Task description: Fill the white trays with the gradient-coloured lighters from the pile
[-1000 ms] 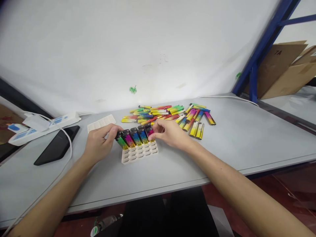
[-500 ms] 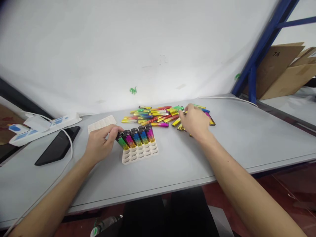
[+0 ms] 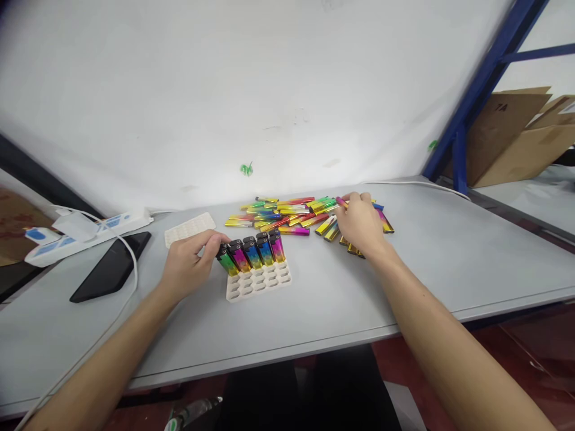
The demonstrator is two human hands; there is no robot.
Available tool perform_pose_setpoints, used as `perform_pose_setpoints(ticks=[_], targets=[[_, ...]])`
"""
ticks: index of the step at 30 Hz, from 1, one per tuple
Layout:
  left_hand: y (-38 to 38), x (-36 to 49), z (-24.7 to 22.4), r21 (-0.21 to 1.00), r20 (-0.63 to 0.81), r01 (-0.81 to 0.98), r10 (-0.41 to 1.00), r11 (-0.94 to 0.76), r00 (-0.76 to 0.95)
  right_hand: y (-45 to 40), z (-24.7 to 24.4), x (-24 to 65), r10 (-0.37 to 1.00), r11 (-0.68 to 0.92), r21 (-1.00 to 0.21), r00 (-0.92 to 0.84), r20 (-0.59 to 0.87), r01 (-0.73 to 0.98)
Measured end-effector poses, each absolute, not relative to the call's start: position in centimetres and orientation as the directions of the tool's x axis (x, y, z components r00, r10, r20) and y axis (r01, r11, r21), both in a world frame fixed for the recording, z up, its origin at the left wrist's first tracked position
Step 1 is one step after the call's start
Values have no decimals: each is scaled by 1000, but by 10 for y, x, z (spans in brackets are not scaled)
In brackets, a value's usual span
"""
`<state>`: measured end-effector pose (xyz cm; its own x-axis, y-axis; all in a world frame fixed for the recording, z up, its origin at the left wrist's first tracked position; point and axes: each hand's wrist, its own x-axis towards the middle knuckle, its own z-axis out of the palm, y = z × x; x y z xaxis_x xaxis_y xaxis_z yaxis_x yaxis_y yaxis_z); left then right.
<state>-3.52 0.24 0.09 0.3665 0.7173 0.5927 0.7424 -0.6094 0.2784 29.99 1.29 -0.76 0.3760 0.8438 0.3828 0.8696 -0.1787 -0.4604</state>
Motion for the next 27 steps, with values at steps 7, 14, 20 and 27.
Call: perform_pose_setpoints(ticks=[7, 14, 20, 27], targets=[[3, -36, 1, 281, 587, 744, 722, -606, 366, 6, -7, 275, 912, 85, -723, 239, 333, 685], [3, -36, 1, 286, 585, 743, 724, -605, 364, 8, -18, 264, 927, 196, -854, 194, 322, 482], [2, -36, 1, 280, 587, 748, 724, -602, 363, 8, -16, 263, 969, 160, -968, 159, 192, 194], [2, -35, 2, 277, 587, 744, 720, -608, 370, 2, -8, 260, 981, 138, -957, 100, 168, 254]])
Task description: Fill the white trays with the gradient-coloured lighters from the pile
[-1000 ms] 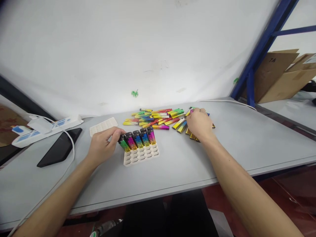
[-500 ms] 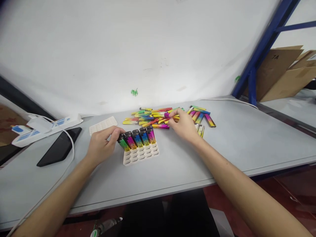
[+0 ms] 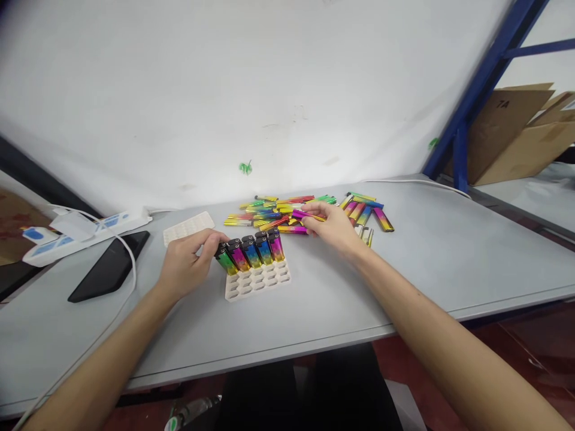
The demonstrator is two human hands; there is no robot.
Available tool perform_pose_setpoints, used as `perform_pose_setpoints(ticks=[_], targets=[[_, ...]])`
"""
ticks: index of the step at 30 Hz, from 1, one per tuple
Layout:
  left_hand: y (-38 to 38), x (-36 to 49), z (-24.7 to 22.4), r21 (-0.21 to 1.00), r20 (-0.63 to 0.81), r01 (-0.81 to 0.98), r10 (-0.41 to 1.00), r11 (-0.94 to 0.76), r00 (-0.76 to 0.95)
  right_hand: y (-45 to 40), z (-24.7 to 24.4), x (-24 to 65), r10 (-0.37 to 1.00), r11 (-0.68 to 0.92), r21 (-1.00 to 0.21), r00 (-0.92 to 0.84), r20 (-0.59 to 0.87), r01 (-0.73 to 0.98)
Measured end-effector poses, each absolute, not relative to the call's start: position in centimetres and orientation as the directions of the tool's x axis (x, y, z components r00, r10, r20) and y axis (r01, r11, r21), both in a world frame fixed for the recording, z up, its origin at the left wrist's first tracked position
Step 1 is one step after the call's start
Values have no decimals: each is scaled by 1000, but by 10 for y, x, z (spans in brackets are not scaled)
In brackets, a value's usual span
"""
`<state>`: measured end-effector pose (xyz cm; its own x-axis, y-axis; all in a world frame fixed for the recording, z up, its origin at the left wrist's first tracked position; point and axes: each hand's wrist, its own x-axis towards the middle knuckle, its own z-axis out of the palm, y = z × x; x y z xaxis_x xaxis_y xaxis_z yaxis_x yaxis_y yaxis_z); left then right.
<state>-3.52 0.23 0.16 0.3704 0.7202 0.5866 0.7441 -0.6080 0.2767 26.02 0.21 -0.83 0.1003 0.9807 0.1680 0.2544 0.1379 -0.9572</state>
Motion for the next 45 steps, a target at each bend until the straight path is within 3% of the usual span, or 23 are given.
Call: perform_pose_setpoints(ticks=[7, 19, 27, 35, 40, 45], targets=[[3, -36, 1, 276, 581, 752, 727, -598, 365, 0, -8, 260, 986, 119, -938, 74, 150, 326], [2, -35, 1, 275, 586, 749, 723, -602, 366, 1, -7, 256, 1000, 2, -999, -15, 2, -46], [3, -37, 1, 269, 589, 751, 719, -604, 368, -3, -7, 253, 995, 75, -996, -59, 77, -41], [3, -35, 1, 276, 597, 742, 714, -611, 366, -2, -6, 254, 995, -80, -997, -67, -79, -13], [3, -36, 1, 273, 597, 738, 710, -617, 373, -4, -6, 253, 998, 33, -999, -54, 32, 30], [2, -36, 2, 279, 605, 733, 707, -620, 367, -5, -5, 251, 999, 29, -999, -35, 27, 44]])
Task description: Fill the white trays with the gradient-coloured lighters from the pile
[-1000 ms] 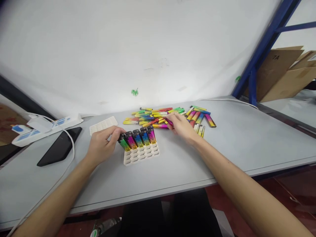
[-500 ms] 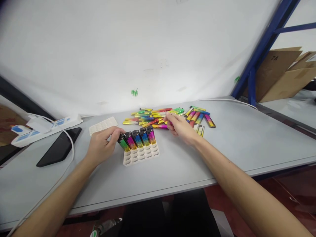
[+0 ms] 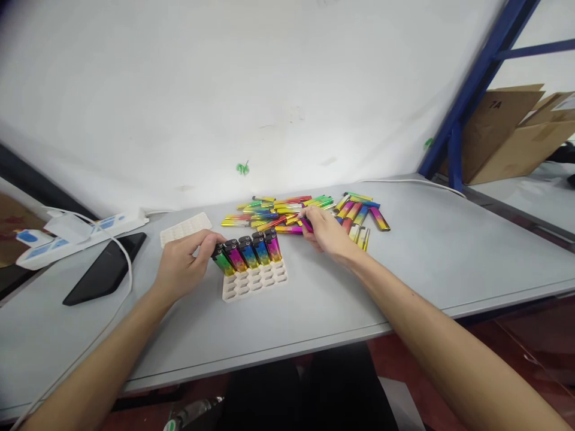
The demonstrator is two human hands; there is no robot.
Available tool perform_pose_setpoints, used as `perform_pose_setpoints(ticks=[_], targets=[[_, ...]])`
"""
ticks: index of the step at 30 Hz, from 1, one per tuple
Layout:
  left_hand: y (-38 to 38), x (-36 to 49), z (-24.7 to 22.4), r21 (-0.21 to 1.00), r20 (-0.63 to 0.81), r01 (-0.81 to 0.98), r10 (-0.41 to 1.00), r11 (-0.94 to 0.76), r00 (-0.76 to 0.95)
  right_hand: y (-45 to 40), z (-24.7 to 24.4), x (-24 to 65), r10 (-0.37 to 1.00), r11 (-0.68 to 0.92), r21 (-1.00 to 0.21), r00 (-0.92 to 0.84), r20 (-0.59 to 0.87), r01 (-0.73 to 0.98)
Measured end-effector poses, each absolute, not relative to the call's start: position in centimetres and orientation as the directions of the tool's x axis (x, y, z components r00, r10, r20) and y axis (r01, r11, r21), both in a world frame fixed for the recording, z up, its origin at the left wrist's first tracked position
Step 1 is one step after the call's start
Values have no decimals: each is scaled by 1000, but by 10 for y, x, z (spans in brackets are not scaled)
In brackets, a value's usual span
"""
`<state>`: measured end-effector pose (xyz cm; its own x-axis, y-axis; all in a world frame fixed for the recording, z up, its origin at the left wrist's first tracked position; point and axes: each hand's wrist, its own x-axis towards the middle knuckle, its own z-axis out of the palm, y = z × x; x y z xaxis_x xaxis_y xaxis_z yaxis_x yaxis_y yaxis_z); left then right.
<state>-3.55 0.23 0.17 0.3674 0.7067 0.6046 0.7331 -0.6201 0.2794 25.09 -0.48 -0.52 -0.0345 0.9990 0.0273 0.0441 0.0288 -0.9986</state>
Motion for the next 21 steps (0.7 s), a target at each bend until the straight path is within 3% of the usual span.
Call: perform_pose_setpoints(ticks=[21], targets=[[3, -35, 0, 282, 592, 740, 718, -610, 367, -4, -10, 247, 997, 70, -995, -17, 69, 72]])
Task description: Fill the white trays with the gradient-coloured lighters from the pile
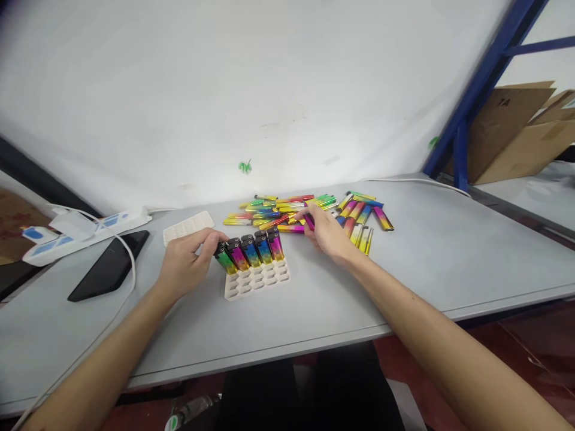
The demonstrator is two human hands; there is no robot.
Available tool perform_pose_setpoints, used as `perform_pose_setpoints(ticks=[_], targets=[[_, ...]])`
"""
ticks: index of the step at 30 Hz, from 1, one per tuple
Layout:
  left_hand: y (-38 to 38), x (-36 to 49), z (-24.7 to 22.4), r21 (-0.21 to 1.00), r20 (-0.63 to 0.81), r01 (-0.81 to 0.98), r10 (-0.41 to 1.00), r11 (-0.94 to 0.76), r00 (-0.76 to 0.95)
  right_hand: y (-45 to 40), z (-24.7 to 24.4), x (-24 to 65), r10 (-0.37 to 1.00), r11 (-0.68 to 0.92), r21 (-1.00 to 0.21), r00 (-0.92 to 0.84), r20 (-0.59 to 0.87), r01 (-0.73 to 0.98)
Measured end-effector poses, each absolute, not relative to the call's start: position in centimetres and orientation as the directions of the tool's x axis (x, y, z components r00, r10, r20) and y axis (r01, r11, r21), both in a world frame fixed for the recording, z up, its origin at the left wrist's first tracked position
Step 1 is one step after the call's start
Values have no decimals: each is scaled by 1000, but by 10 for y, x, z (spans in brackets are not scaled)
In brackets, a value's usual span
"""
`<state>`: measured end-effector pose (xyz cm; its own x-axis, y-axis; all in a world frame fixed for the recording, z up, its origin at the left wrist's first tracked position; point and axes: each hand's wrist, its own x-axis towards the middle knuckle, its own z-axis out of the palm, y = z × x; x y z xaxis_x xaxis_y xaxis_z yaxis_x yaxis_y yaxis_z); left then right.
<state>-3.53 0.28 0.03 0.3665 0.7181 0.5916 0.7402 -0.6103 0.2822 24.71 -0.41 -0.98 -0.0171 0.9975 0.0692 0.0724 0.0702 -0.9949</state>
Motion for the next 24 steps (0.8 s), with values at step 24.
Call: perform_pose_setpoints(ticks=[24], targets=[[0, -36, 0, 316, 572, 688, 710, -653, 412, -45, 21, 162, 619, 749, -247, -516, 592, 615]])
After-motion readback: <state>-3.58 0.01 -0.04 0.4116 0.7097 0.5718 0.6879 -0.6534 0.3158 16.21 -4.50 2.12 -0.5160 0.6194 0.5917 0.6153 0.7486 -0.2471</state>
